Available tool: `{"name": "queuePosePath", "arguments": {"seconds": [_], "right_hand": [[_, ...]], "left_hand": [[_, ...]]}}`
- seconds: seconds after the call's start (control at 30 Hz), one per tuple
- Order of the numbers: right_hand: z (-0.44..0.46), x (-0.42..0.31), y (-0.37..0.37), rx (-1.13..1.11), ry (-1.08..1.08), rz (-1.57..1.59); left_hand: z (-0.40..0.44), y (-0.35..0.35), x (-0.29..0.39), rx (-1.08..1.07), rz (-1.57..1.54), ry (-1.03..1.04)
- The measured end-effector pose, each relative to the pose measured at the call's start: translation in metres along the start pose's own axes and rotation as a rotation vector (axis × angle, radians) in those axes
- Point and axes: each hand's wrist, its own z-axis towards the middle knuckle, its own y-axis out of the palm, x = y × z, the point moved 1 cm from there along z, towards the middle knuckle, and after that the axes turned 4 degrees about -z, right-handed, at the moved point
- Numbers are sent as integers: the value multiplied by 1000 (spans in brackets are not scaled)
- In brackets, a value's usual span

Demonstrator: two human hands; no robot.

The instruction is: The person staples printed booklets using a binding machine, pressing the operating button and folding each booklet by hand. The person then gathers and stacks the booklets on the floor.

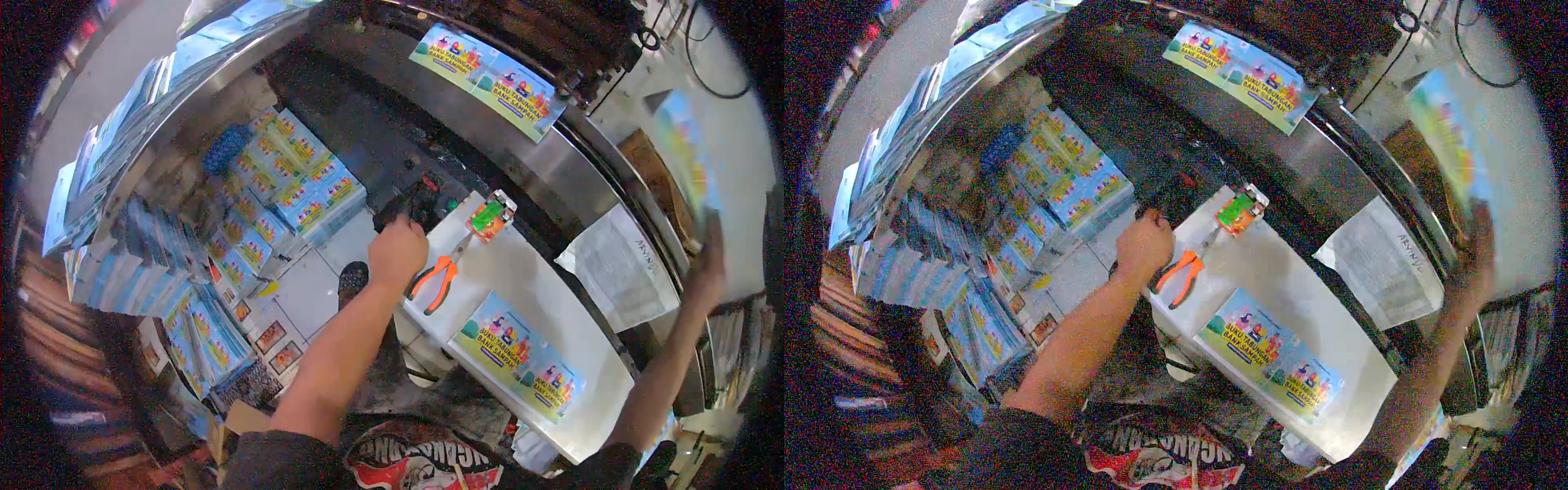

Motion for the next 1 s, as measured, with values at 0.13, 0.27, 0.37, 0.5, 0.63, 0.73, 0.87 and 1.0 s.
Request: {"name": "queuePosePath", "arguments": {"seconds": [0.13,0.27,0.37,0.5,0.63,0.73,0.87,1.0], "right_hand": [[-44,-4,60,-273,-323,-471],[-118,-48,40,-649,306,9],[-196,-92,19,-1019,-19,-60],[-252,-137,-8,-1070,-252,-68],[-261,-134,-13,-982,-247,-51],[-252,-121,-1,-1057,-32,-15],[-243,-125,-2,-1053,-209,-62],[-245,-123,-5,-1039,-347,-134]], "left_hand": [[0,2,-3,16,-2,11],[1,7,-5,11,-29,9],[3,9,-6,-10,-22,-7],[-1,1,0,-28,-36,-9],[1,7,-4,-28,-17,20],[0,4,-1,0,-27,10],[2,0,0,-41,9,-21],[2,3,-1,-41,-32,-14]]}}
